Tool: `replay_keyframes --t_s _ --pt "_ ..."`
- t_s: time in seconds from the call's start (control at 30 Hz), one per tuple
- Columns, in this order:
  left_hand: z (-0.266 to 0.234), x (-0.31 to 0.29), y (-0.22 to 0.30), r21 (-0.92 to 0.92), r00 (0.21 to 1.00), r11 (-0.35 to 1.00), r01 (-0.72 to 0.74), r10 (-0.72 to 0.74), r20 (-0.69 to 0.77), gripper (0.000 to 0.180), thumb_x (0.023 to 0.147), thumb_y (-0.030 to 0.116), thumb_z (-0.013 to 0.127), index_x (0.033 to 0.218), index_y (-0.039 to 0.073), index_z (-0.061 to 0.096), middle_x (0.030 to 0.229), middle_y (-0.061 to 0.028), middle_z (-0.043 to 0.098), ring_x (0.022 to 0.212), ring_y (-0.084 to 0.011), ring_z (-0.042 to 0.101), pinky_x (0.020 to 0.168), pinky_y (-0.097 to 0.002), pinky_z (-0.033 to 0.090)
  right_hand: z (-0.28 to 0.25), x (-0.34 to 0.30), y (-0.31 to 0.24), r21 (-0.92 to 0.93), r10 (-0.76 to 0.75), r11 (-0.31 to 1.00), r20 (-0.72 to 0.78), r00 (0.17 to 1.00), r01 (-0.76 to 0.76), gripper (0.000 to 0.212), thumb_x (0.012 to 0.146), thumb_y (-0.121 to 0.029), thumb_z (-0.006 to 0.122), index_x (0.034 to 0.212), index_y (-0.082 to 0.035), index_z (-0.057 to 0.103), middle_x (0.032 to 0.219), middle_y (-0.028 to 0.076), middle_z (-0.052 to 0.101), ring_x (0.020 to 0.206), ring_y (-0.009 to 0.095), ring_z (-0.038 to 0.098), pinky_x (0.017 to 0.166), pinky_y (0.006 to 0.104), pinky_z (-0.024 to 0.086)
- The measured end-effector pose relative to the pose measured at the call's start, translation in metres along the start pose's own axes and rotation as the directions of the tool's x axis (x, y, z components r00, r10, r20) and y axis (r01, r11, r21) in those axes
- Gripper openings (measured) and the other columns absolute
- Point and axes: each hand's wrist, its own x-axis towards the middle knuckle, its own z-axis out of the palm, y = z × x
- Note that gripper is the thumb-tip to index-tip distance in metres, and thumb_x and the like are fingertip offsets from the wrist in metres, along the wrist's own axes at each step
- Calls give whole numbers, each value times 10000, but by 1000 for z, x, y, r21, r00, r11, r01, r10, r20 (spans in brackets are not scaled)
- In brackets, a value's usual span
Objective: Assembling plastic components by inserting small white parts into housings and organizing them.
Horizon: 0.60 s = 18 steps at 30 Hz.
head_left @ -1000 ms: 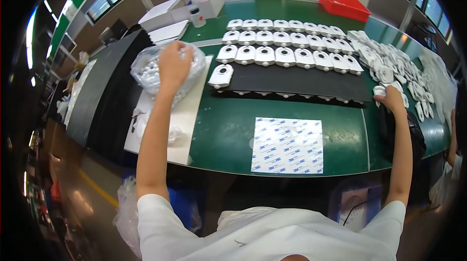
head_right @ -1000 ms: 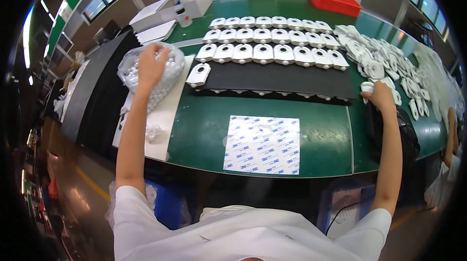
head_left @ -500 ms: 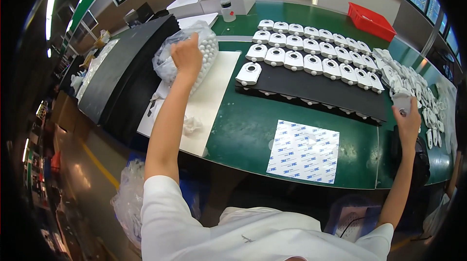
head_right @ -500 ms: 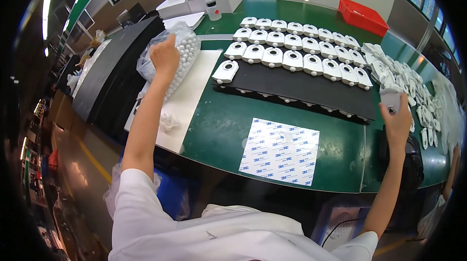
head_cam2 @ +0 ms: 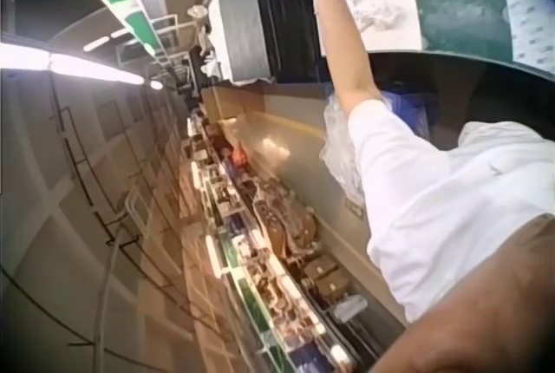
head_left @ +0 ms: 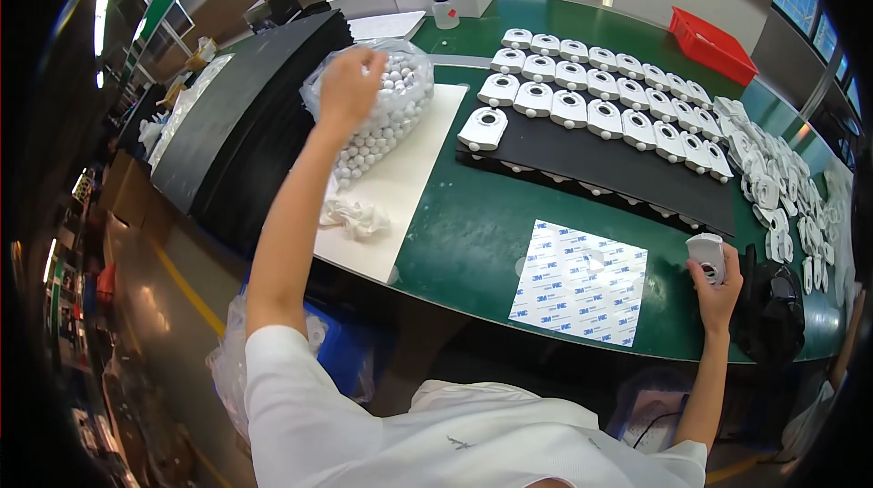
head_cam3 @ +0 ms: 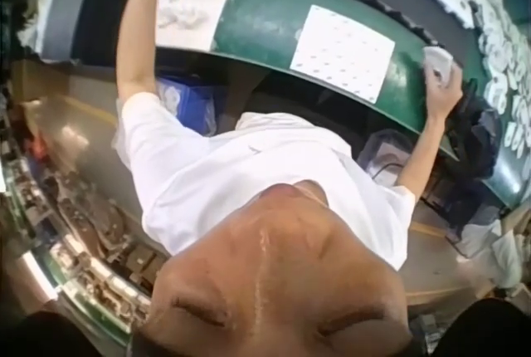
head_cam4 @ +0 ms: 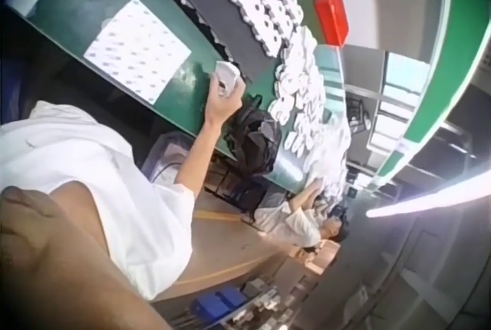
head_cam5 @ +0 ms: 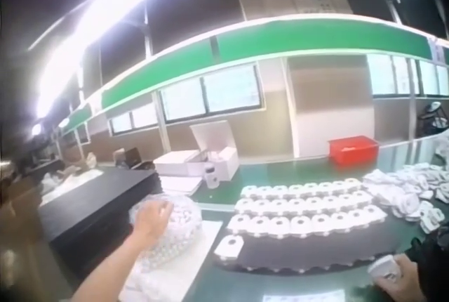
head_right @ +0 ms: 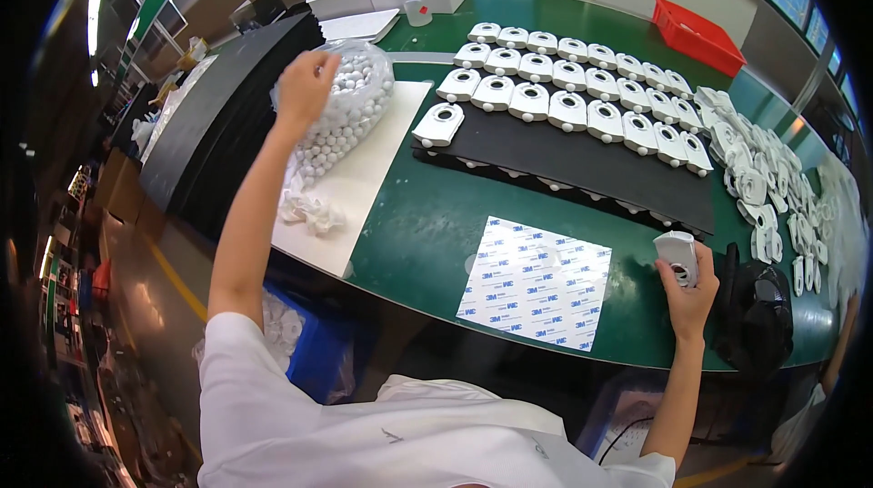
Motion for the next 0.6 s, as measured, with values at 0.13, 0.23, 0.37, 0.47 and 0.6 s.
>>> replay_keyframes --t_s 0.13,0.23,0.37,0.47,0.6 --pt "10 21 -48 272 995 958 94 -98 1 400 818 395 537 1052 72 570 1104 -168 545 970 -330 538 821 -418 429 8 4 3 -58 -247 968 -75 966 243 334 717 -18 696 1003 -21 522 773 28 585 653 73 529 595 198 437" --pt "47 15 -52 420 986 908 5 -76 152 469 839 419 474 1172 88 468 1112 -194 512 1037 -376 499 853 -507 404 6 4 7 -52 -213 976 -75 974 209 344 715 -12 696 1012 -18 522 793 33 590 663 74 533 601 198 439" --pt "56 16 -35 367 987 927 78 -123 99 345 857 324 459 1096 77 485 1077 -190 519 1031 -399 507 821 -516 422 1 2 3 21 -58 998 -45 997 59 365 705 -9 703 1022 -11 521 812 36 597 684 77 542 612 199 444" --pt "50 18 -30 370 987 929 29 -85 135 248 860 244 452 1029 64 483 1057 -180 538 980 -397 543 785 -492 449 4 3 5 42 -127 991 -65 990 130 374 701 -2 701 1030 -12 522 812 33 597 680 72 541 605 198 444" --pt "27 32 -27 428 996 901 -72 39 85 222 852 249 491 960 56 511 928 -189 592 886 -376 587 738 -463 469 2 2 9 -21 -212 977 -97 972 211 368 703 2 696 1030 -11 526 818 34 594 694 69 540 614 202 444"
